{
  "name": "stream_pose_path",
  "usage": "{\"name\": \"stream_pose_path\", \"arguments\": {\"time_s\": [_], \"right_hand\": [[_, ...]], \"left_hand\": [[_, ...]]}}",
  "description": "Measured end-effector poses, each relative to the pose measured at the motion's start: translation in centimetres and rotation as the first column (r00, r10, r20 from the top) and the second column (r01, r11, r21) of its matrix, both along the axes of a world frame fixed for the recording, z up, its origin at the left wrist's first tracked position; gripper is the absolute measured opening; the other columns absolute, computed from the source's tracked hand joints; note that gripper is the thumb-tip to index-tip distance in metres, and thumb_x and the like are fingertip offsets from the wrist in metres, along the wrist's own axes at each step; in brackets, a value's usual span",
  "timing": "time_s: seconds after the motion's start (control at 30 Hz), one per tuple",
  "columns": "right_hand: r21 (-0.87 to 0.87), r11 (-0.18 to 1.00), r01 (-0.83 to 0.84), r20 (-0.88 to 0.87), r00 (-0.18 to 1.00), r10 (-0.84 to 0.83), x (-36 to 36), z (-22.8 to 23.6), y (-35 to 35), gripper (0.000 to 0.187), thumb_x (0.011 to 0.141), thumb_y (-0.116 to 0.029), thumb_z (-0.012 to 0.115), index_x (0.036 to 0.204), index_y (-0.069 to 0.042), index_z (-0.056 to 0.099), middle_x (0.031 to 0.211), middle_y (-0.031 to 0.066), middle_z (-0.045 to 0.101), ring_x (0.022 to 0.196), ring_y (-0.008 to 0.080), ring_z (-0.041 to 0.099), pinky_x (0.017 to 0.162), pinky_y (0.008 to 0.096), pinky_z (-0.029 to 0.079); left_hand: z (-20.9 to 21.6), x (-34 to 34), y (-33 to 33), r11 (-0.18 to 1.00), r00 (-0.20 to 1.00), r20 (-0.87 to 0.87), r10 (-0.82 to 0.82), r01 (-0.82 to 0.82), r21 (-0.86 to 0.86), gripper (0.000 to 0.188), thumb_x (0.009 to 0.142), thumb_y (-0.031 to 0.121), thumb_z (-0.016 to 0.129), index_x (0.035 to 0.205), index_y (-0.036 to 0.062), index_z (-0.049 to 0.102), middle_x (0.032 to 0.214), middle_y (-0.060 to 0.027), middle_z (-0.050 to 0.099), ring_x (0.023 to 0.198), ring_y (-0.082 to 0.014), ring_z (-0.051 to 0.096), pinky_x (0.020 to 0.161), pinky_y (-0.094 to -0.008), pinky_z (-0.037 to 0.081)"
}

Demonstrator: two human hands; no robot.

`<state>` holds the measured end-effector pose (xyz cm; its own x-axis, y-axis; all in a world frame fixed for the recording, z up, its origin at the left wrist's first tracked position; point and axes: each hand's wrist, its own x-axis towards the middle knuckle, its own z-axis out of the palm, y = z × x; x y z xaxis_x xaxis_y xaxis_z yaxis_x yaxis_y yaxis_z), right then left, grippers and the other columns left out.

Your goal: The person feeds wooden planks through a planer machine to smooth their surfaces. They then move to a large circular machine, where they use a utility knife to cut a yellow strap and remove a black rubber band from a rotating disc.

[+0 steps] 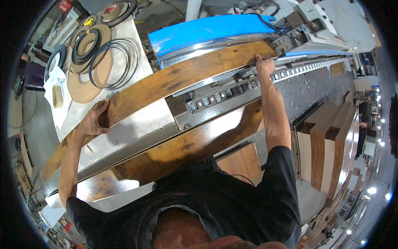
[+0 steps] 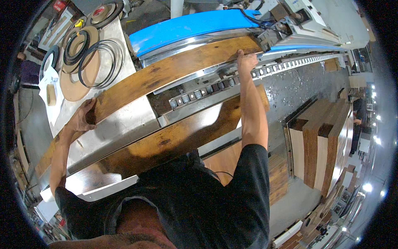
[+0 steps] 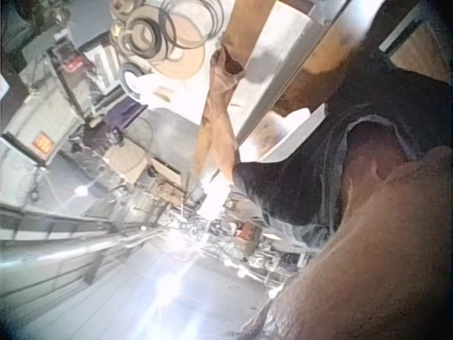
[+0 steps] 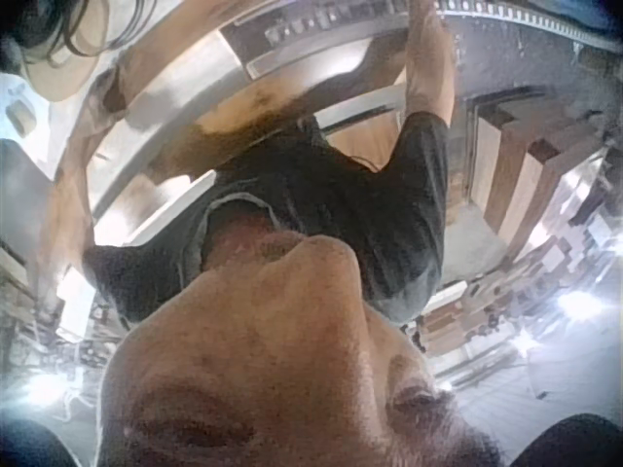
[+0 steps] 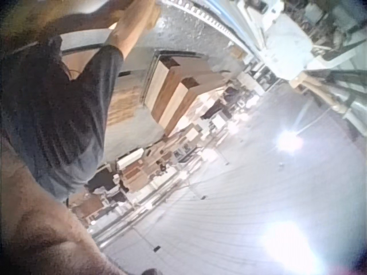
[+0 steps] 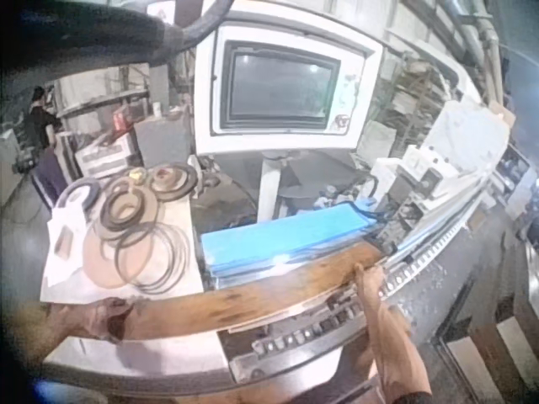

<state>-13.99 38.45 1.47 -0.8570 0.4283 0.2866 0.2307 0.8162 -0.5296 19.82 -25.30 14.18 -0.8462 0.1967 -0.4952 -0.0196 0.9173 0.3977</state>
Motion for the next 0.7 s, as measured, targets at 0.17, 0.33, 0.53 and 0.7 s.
{"name": "stream_pose_path", "arguments": {"time_s": [0.17, 0.33, 0.53, 0.7], "right_hand": [[0.194, 0.981, -0.021, -0.275, 0.959, 0.075, 0.4, -1.3, 0.0, 0.047, 0.072, -0.04, 0.081, 0.065, 0.002, 0.061, 0.061, 0.0189, 0.062, 0.062, 0.0434, 0.061, 0.061, 0.0479, 0.05], [0.004, 0.996, 0.086, 0.121, 0.989, -0.086, 0.1, 0.6, -1.5, 0.064, 0.063, -0.05, 0.086, 0.088, 0.006, 0.067, 0.092, 0.0254, 0.069, 0.092, 0.0409, 0.068, 0.082, 0.0453, 0.054], [0.1, 0.979, 0.18, -0.152, 0.975, -0.163, 0.3, -0.2, -2.1, 0.05, 0.068, -0.04, 0.086, 0.075, 0.005, 0.066, 0.068, 0.0202, 0.065, 0.069, 0.0387, 0.066, 0.064, 0.0437, 0.054], [0.019, 0.988, 0.152, 0.01, 0.988, -0.153, 0.0, 0.6, -2.0, 0.052, 0.071, -0.04, 0.085, 0.085, 0.007, 0.067, 0.086, 0.0222, 0.069, 0.085, 0.0413, 0.067, 0.079, 0.0445, 0.053]], "left_hand": [[-0.7, -1.2, 0.6, 0.997, 0.999, 0.013, 0.039, -0.038, -0.069, 0.122, 0.056, 0.016, 0.088, 0.155, 0.0051, 0.018, 0.154, -0.0235, 0.031, 0.141, -0.0397, 0.032, 0.119, -0.04, 0.029], [-1.2, -1.2, 2.6, 0.96, 0.971, -0.197, -0.138, 0.082, -0.267, 0.111, 0.067, 0.014, 0.083, 0.156, 0.0089, 0.017, 0.158, -0.0186, 0.024, 0.145, -0.0362, 0.025, 0.122, -0.0435, 0.023], [-5.9, -7.3, 18.0, 0.926, 0.601, -0.772, -0.206, 0.375, 0.044, 0.082, 0.086, 0.017, 0.07, 0.154, 0.0091, 0.026, 0.159, -0.0122, 0.025, 0.148, -0.0276, 0.022, 0.121, -0.0441, 0.024], [-7.5, -16.4, 27.2, 0.959, 0.665, -0.737, -0.12, 0.268, 0.086, 0.053, 0.089, 0.026, 0.066, 0.13, -0.0067, 0.055, 0.146, -0.018, 0.045, 0.141, -0.0339, 0.035, 0.115, -0.0489, 0.031]]}}
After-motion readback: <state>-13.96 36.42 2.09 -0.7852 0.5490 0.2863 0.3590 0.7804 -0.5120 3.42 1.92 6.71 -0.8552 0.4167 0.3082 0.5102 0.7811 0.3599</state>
